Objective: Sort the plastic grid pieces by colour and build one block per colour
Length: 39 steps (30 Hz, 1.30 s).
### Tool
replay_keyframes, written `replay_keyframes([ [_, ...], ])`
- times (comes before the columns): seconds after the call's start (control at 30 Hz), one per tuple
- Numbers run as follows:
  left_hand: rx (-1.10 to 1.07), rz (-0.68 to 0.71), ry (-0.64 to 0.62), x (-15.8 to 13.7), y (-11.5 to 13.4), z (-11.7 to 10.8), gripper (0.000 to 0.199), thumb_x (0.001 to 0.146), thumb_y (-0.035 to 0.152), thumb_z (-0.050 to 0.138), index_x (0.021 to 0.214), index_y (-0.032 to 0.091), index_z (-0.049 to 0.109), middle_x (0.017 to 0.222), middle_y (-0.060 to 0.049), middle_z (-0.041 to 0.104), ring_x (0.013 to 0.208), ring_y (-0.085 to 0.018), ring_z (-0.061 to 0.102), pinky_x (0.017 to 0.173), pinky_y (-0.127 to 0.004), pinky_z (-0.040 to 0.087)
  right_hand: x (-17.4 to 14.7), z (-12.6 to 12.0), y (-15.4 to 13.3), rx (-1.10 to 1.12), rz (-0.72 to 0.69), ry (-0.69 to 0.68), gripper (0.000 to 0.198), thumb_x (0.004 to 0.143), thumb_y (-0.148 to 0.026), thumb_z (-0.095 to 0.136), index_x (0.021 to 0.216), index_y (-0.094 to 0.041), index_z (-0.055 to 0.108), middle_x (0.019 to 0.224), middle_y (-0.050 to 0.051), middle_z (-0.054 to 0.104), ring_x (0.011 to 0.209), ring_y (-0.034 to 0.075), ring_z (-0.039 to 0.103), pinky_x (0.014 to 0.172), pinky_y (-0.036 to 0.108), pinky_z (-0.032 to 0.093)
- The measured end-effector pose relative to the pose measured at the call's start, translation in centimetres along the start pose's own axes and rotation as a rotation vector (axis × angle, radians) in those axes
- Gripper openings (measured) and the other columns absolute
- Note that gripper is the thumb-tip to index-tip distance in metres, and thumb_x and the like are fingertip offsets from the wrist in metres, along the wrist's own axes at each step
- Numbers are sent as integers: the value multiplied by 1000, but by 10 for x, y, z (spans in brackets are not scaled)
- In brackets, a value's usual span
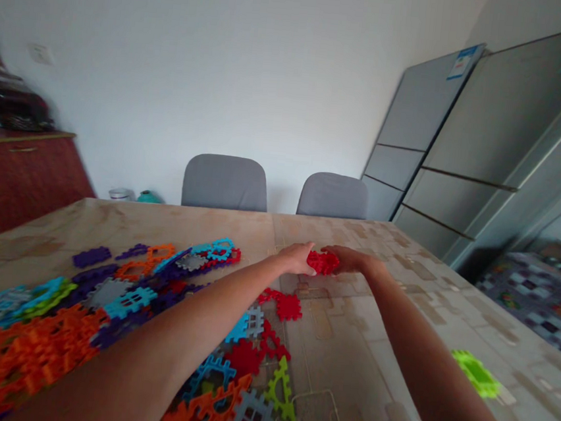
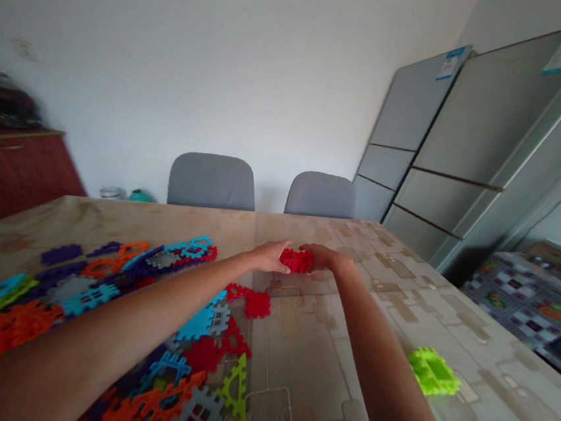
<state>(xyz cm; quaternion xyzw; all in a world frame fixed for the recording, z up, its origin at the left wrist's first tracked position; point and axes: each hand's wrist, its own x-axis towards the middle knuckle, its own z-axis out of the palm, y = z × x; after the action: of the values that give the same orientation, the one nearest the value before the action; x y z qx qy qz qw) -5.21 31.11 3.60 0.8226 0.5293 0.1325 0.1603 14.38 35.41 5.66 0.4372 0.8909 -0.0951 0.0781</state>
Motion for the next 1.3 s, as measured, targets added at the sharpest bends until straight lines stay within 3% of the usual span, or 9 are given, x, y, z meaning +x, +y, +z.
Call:
replay_keyframes([
  [0.17, -111, 67, 39, -24, -21, -22, 37, 100, 34, 67, 132, 19, 59, 135, -11, 60, 113, -28, 64, 94, -50, 56, -23, -3, -3, 106, -18, 229, 37, 98, -31, 66, 133, -20, 60, 142, 11, 57, 122, 29, 60, 103, 53, 50],
  [0.3, -200, 115, -15, -71, -43, -46, 32, 100, 33, 66, 128, 18, 61, 128, -10, 64, 107, -26, 67, 89, -47, 58, -42, 4, -38, 195, -88, 370, 36, 97, -17, 57, 132, -20, 62, 137, 14, 63, 116, 25, 65, 101, 43, 51],
  [0.4, -233, 132, -62, -125, -55, -61, 29, 101, 33, 66, 125, 17, 63, 122, -9, 67, 103, -24, 69, 87, -45, 59, -56, 25, -80, 251, -168, 369, 36, 94, -15, 55, 128, -21, 66, 129, 11, 69, 111, 24, 67, 97, 39, 53],
  [0.53, -196, 135, -48, -216, -61, -69, 26, 95, 19, 67, 121, 18, 67, 121, -8, 70, 111, -26, 67, 99, -45, 53, -73, 65, -132, 277, -211, 307, 45, 85, -22, 68, 130, -19, 66, 134, 16, 67, 123, 34, 60, 104, 48, 47],
  [0.6, -165, 135, -42, -261, -61, -69, 33, 88, 12, 68, 119, 23, 70, 121, -5, 72, 115, -27, 66, 104, -41, 48, -79, 78, -149, 295, -217, 288, 43, 84, -22, 68, 127, -17, 68, 132, 19, 66, 123, 37, 59, 105, 52, 45],
  [0.73, -129, 106, -11, -324, -66, -61, 34, 90, 17, 64, 122, 29, 70, 126, -4, 70, 121, -26, 62, 107, -36, 44, -85, 84, -164, 368, -225, 290, 50, 79, -15, 67, 129, -15, 66, 129, 19, 67, 118, 34, 60, 104, 50, 43],
  [0.97, -121, 91, 62, -358, -67, -48, 28, 99, 22, 54, 122, 29, 68, 124, -5, 67, 120, -25, 60, 105, -34, 44, -84, 84, -158, 555, -121, 295, 30, 71, -25, 75, 99, -17, 70, 95, 9, 69, 84, 26, 62, 74, 37, 50],
  [1.1, -103, 110, 20, -369, -60, -49, 26, 97, 21, 60, 119, 31, 69, 121, -4, 66, 115, -24, 62, 99, -31, 46, -87, 90, -153, 704, -123, 267, 23, 78, -36, 70, 91, -19, 64, 81, 4, 66, 72, 21, 59, 64, 31, 46],
  [1.3, -173, 156, -72, -378, -56, -58, 15, 95, 19, 64, 103, 29, 72, 104, -1, 70, 103, -21, 65, 90, -25, 47, -88, 95, -153, 901, -218, 194, 47, 85, -67, 61, 96, -21, 63, 74, 0, 61, 64, 17, 54, 59, 29, 44],
])
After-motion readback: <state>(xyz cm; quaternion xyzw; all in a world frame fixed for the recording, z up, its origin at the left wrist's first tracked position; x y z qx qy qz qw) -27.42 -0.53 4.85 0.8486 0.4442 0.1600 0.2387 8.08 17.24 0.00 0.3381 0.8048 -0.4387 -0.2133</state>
